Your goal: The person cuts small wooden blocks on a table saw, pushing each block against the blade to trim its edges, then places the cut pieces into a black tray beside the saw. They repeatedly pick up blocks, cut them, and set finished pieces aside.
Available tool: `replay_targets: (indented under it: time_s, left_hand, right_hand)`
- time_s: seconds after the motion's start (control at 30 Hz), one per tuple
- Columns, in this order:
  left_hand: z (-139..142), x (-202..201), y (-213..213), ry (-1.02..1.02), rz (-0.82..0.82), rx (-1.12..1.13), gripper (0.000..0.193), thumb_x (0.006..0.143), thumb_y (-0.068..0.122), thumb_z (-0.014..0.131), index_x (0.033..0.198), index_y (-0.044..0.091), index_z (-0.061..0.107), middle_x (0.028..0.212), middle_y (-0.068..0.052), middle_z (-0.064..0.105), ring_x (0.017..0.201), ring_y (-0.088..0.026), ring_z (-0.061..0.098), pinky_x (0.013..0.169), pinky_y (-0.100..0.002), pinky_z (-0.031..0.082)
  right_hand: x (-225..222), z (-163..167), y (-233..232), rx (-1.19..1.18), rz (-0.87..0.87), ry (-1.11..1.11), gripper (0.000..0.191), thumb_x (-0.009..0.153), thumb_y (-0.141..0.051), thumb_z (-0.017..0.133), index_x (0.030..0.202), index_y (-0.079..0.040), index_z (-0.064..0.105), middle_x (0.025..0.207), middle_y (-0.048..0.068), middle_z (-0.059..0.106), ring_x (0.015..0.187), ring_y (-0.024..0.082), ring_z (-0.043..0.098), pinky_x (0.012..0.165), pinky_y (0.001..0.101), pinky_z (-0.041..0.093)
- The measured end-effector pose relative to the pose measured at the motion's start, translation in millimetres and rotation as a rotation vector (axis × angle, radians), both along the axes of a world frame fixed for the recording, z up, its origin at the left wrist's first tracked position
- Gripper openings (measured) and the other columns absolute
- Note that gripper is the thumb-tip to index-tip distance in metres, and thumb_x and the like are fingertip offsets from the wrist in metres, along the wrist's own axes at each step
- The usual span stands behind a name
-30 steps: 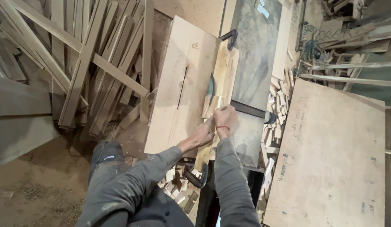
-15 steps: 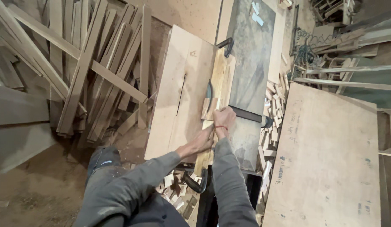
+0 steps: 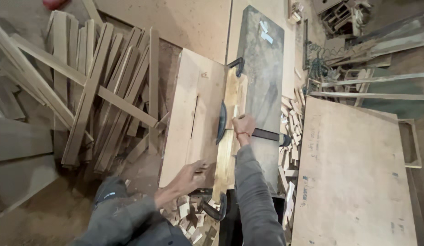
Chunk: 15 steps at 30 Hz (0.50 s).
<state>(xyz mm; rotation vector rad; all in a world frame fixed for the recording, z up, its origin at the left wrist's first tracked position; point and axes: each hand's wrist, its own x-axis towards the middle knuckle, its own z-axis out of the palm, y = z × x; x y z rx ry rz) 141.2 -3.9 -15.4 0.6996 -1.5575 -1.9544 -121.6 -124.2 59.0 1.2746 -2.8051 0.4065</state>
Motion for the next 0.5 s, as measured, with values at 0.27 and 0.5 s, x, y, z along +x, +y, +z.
replay_targets:
  time_s: [0.27, 0.5]
  left_hand:
    - [25, 37, -19, -0.142, 0.037, -0.055, 0.048, 0.089, 0.016, 0.061, 0.133, -0.003, 0.059, 0.11, -0.021, 0.077, 0.1, -0.026, 0.078, 0.089, -0.036, 0.062]
    - [60, -6, -46, 0.129, 0.034, -0.093, 0.043, 0.097, 0.019, 0.063, 0.132, -0.007, 0.057, 0.107, -0.02, 0.073, 0.094, -0.025, 0.072, 0.083, -0.038, 0.059]
  right_hand:
    - [-15, 80, 159, -0.119, -0.027, -0.379, 0.032, 0.079, -0.023, 0.082, 0.1, 0.0, 0.079, 0.086, 0.01, 0.077, 0.076, 0.019, 0.073, 0.071, 0.0329, 0.056]
    - [41, 56, 250, -0.29, -0.091, -1.036, 0.026, 0.091, -0.013, 0.074, 0.11, 0.005, 0.077, 0.095, 0.003, 0.076, 0.083, 0.01, 0.064, 0.074, 0.0269, 0.05]
